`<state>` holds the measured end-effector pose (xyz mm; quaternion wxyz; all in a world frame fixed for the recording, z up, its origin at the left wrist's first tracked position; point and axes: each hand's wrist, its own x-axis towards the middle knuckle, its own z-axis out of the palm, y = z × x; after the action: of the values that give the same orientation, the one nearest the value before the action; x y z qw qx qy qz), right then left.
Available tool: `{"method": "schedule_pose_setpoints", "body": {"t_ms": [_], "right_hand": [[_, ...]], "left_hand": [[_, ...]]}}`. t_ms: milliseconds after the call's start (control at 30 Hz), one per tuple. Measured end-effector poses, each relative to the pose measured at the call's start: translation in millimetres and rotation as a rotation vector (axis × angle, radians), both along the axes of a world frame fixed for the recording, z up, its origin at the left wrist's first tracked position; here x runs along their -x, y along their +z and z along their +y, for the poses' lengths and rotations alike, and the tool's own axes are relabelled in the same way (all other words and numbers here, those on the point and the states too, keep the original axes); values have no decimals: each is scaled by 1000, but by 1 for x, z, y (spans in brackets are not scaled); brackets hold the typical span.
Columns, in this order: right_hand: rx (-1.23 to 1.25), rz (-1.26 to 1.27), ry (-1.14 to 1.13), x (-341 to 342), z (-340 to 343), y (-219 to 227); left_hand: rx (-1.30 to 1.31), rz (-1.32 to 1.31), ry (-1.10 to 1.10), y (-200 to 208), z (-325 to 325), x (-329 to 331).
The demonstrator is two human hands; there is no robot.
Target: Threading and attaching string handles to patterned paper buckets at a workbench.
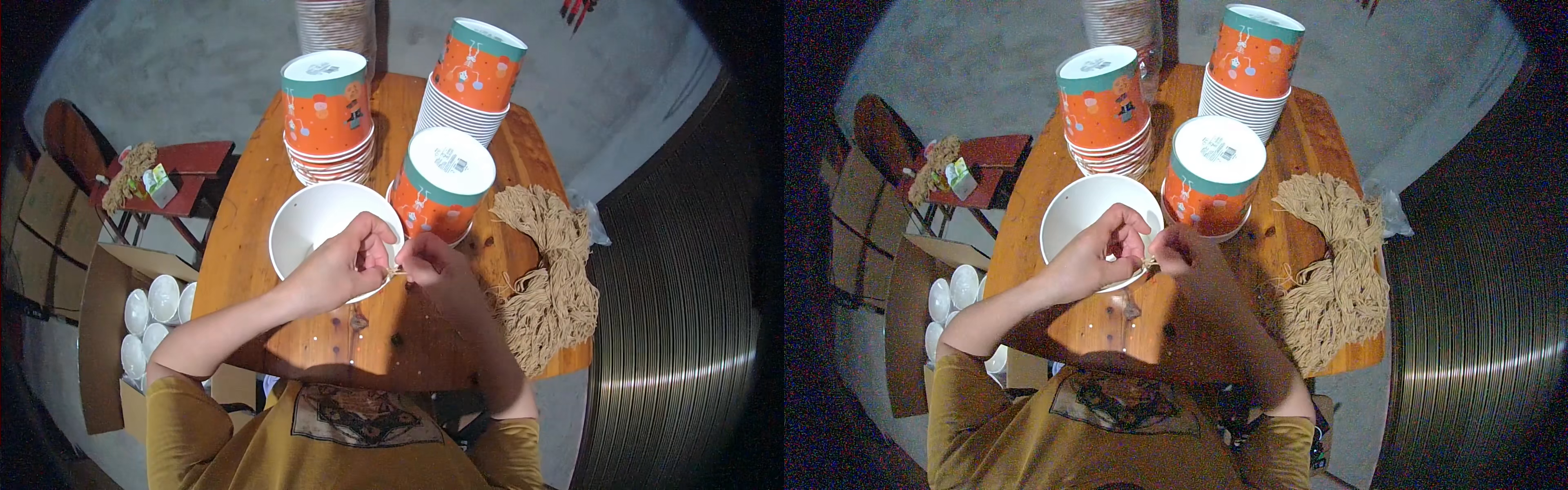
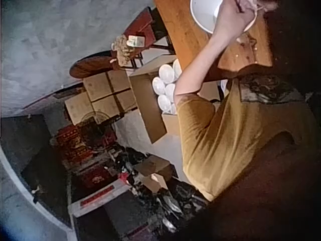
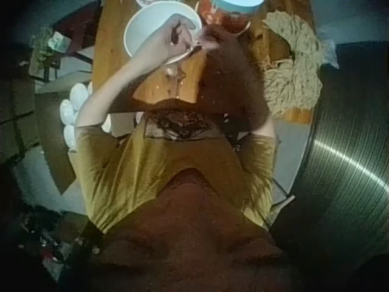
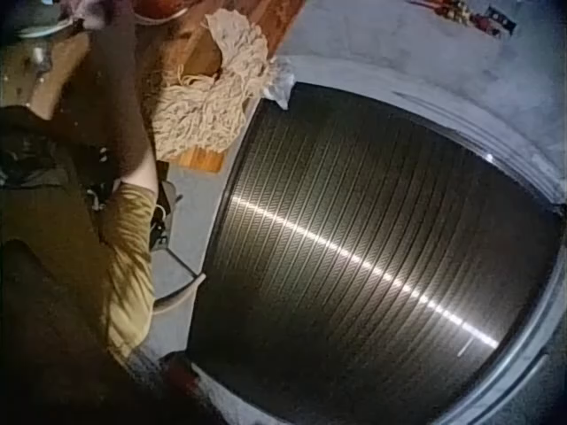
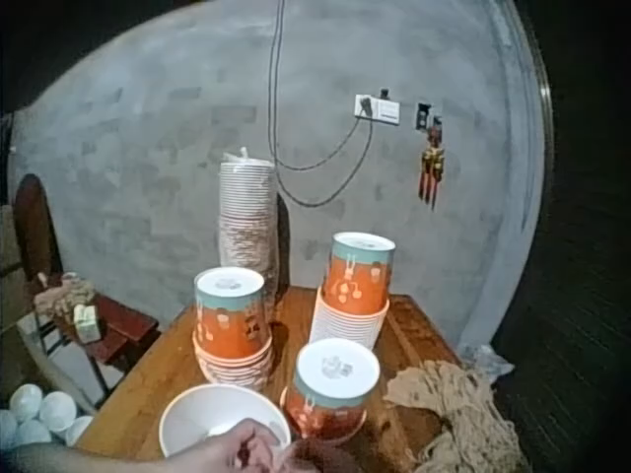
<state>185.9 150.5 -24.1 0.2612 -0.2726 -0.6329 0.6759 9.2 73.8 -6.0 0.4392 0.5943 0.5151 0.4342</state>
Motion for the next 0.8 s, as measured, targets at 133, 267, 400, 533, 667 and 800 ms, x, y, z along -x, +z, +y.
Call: {"method": "schedule_pose_setpoints", "body": {"t_ms": [133, 267, 400, 533, 667, 800], "right_hand": [[-290, -35, -88, -2, -12, -6], [-817, -192, -84, -4, -14, -3], [-615, -169, -80, -2, -16, 0], [-244, -84, -123, 3, -18, -6], [-208, -50, -113, 2, -15, -13], [-125, -126, -137, -2, -15, -10]], "left_hand": [[22, -36, -11, 1, 1, 0], [36, -35, -12, 1, 0, 0], [10, -14, -11, -1, 0, 0], [44, 45, -72, 1, -1, 0], [70, 39, -68, -1, -1, 0], [37, 74, -29, -2, -4, 2]]}}
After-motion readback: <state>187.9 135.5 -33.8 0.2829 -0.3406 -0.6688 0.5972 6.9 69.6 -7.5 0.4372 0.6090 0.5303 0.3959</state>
